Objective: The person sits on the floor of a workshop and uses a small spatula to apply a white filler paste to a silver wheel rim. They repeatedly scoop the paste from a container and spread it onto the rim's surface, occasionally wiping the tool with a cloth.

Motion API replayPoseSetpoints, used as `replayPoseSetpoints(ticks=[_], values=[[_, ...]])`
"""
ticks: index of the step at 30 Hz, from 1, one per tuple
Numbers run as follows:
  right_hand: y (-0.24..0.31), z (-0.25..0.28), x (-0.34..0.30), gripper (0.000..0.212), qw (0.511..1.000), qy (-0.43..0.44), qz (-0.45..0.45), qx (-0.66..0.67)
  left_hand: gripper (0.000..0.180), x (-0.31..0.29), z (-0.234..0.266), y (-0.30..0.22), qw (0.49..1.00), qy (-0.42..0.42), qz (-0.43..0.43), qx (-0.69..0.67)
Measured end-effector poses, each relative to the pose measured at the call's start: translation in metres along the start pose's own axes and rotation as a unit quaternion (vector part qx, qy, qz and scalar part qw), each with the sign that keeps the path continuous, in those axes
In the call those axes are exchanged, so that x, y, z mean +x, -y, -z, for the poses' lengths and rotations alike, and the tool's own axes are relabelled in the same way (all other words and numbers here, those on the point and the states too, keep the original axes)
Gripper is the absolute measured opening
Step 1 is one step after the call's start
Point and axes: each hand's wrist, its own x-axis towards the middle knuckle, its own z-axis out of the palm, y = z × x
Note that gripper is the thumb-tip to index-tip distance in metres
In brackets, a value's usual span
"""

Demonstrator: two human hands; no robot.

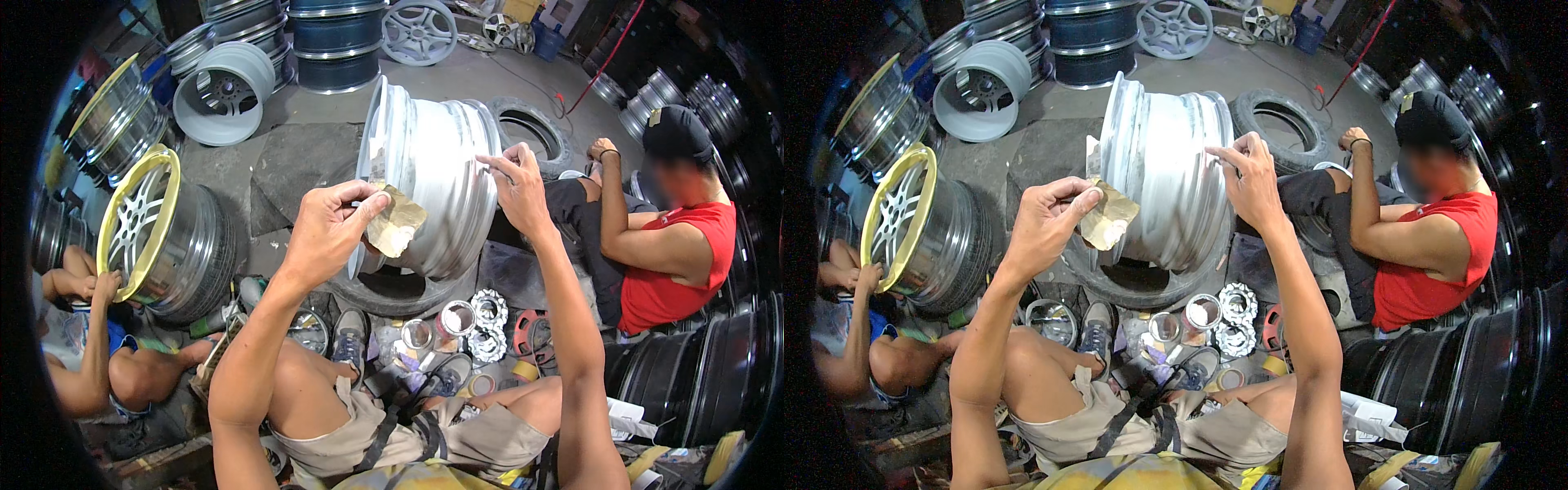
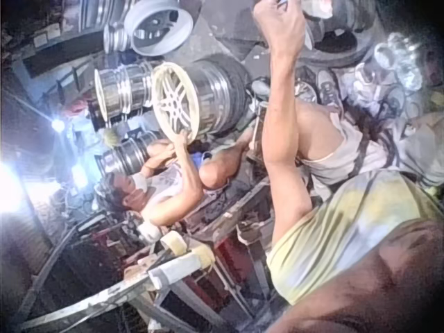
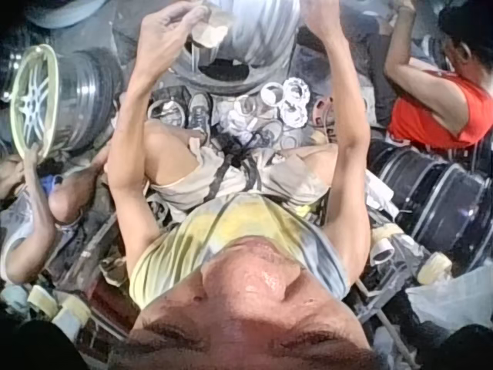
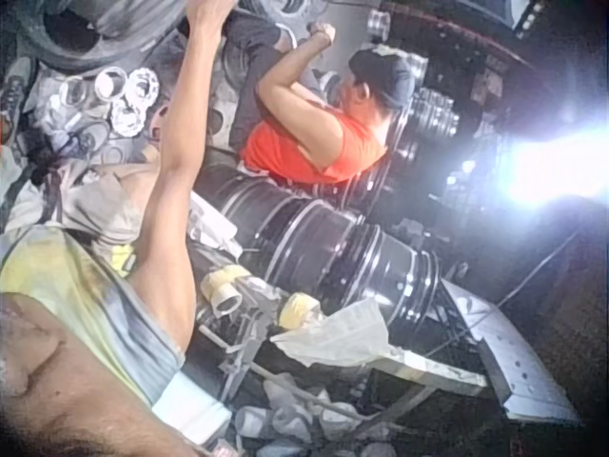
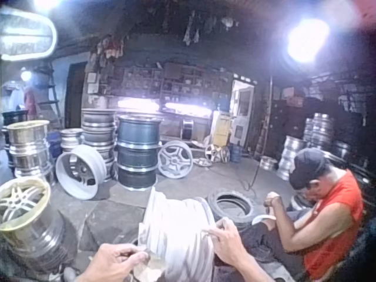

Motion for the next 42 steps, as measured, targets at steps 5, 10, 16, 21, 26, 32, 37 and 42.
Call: replayPoseSetpoints(ticks=[5, 10, 16, 21, 26, 32, 37, 42], values=[[0.006, 0.002, -0.007, 0.038, 0.998, 0.025, 0.018, -0.051, 0.023, -0.001, 0.0, 0.001, 1.0, 0.001, 0.011, 0.001], [0.02, 0.006, -0.029, 0.042, 0.994, 0.044, 0.037, -0.089, 0.023, -0.001, 0.0, 0.001, 1.0, 0.0, 0.012, -0.004], [0.018, 0.004, -0.035, 0.045, 0.99, 0.031, 0.076, -0.116, 0.022, -0.001, -0.001, 0.003, 1.0, 0.001, 0.004, 0.008], [0.01, 0.003, -0.023, 0.047, 0.986, 0.016, 0.079, -0.149, 0.021, 0.001, -0.003, 0.006, 1.0, -0.003, 0.002, -0.01], [0.015, 0.004, -0.034, 0.048, 0.982, 0.026, 0.106, -0.153, 0.021, 0.002, 0.0, 0.009, 1.0, -0.003, -0.011, 0.003], [0.013, 0.006, -0.018, 0.044, 0.981, 0.018, 0.105, -0.162, 0.021, 0.001, -0.004, 0.011, 1.0, -0.001, -0.008, -0.011], [0.0, 0.001, 0.006, 0.041, 0.981, 0.01, 0.102, -0.167, 0.022, 0.002, -0.004, 0.01, 1.0, 0.009, 0.006, -0.016], [-0.001, 0.002, 0.006, 0.042, 0.982, 0.005, 0.089, -0.169, 0.022, 0.001, -0.005, 0.011, 0.999, 0.006, 0.009, -0.032]])
